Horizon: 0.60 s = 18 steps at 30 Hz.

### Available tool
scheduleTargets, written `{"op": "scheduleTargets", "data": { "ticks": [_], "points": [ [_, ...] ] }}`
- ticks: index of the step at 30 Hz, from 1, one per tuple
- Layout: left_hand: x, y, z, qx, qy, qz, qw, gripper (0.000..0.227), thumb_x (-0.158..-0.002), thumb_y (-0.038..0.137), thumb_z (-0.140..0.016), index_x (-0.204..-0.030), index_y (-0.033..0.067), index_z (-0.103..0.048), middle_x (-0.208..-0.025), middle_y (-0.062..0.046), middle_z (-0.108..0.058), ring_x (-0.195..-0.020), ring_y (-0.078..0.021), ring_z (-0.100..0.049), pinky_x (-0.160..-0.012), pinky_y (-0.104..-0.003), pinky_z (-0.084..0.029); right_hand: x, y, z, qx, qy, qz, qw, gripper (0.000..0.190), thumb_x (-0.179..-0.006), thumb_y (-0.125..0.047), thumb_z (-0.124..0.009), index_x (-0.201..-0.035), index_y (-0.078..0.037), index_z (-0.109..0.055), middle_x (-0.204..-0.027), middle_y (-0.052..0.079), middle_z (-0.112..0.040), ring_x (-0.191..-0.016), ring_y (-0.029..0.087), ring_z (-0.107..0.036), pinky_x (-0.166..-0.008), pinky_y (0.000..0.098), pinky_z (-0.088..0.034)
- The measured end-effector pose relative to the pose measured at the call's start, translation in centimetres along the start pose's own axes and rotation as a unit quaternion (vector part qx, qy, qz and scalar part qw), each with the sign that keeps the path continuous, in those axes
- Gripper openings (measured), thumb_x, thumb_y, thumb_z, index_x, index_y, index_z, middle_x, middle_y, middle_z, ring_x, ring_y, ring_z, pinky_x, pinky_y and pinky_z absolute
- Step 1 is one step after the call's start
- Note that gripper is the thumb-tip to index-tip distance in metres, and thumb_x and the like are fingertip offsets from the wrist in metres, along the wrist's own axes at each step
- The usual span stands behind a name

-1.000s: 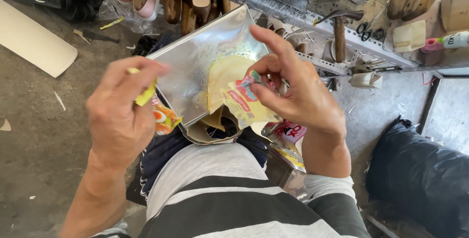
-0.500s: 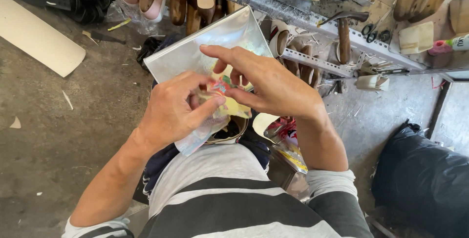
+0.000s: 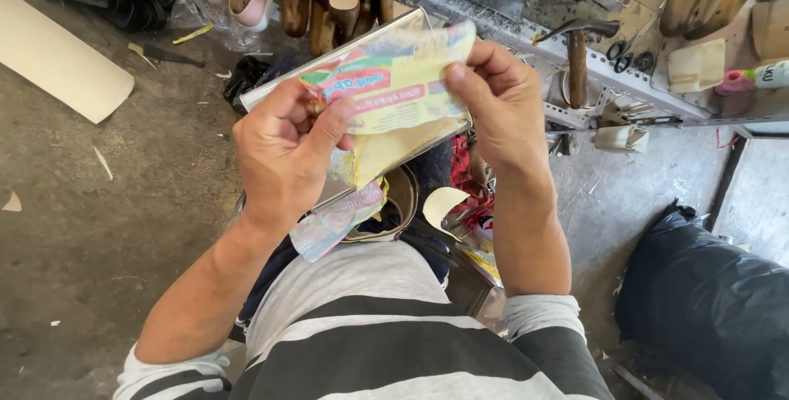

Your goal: Applying adhesive and fitting a lining material into a shoe upper during the shoe manufacturing process.

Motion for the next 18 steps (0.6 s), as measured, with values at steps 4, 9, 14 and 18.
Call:
{"op": "scheduleTargets", "data": {
  "ticks": [4,9,14,18],
  "points": [
    [1.0,-2.9,-0.1,-0.115,-0.035,0.114,0.986,0.039,-0.093,0.019,-0.07,-0.129,0.0063,-0.062,-0.068,-0.001,-0.07,-0.06,-0.0087,-0.071,-0.063,-0.023,-0.056,1.0,0.3,-0.4,0.223,-0.008,0.002,0.975,0.012,-0.104,-0.02,-0.068,-0.1,-0.009,-0.069,-0.078,-0.006,-0.06,-0.068,0.002,-0.047,-0.058,0.0183,-0.036],
    [3.1,-6.9,-1.1,-0.33,-0.068,0.086,0.938,0.072,-0.09,0.037,-0.074,-0.153,0.0199,-0.043,-0.077,0.002,-0.073,-0.065,-0.0251,-0.072,-0.069,-0.044,-0.053,1.6,1.2,-1.3,0.352,-0.021,0.052,0.934,0.009,-0.101,-0.015,-0.072,-0.096,-0.007,-0.07,-0.075,-0.004,-0.061,-0.065,0.005,-0.044,-0.061,0.0232,-0.039],
    [3.6,-7.5,-1.8,-0.371,-0.065,0.061,0.925,0.088,-0.091,0.037,-0.076,-0.163,0.017,-0.028,-0.082,0.004,-0.071,-0.063,-0.0304,-0.07,-0.066,-0.049,-0.053,1.4,0.4,-1.6,0.391,-0.027,0.1,0.915,0.01,-0.101,-0.013,-0.072,-0.098,-0.004,-0.07,-0.075,-0.001,-0.063,-0.063,0.007,-0.046,-0.059,0.0248,-0.04],
    [3.9,-7.5,-2.2,-0.437,-0.08,0.042,0.895,0.086,-0.091,0.042,-0.076,-0.161,0.0149,-0.034,-0.068,0.01,-0.068,-0.059,-0.0292,-0.069,-0.056,-0.049,-0.05,0.9,0.4,-1.7,0.42,-0.037,0.111,0.9,0.011,-0.101,-0.015,-0.072,-0.095,-0.006,-0.07,-0.071,-0.002,-0.062,-0.059,0.009,-0.045,-0.058,0.0275,-0.04]
  ]
}}
Point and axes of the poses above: each hand's wrist, its own x-axis away from the middle knuckle, its own z-axis out of the back of the hand, y = z × x, the point moved 9 cm from there along -x, towards the middle knuckle
